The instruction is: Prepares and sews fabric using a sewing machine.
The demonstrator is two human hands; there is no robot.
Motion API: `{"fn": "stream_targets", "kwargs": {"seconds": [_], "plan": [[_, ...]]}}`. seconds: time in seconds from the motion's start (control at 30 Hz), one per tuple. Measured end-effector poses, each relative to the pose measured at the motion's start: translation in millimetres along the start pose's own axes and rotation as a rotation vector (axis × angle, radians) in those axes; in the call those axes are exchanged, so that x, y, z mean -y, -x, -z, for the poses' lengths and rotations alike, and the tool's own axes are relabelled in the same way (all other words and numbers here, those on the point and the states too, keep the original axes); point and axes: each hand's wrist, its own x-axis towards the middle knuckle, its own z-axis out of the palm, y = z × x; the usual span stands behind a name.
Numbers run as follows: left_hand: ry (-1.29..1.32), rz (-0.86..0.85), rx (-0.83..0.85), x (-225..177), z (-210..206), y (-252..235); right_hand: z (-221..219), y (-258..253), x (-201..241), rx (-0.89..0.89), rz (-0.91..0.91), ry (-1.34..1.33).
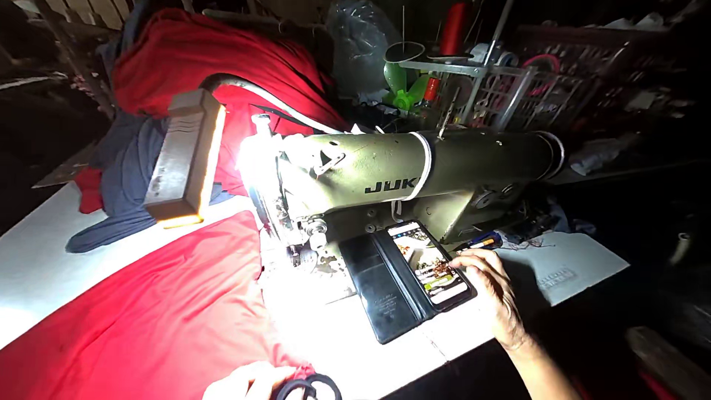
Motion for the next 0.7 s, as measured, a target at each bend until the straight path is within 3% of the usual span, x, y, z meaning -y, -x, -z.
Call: {"fn": "stream_targets", "kwargs": {"seconds": [0.27, 0.7], "plan": [[0.009, -0.046, -0.029, 0.4, 1.8, -1.9, -0.2, 1.0, 2.6, 0.088, 0.009, 0.172], [-0.007, -0.036, -0.023, 0.3, 1.6, -1.9, -0.9, 1.0, 4.5, 0.024, -0.029, 0.143]]}}
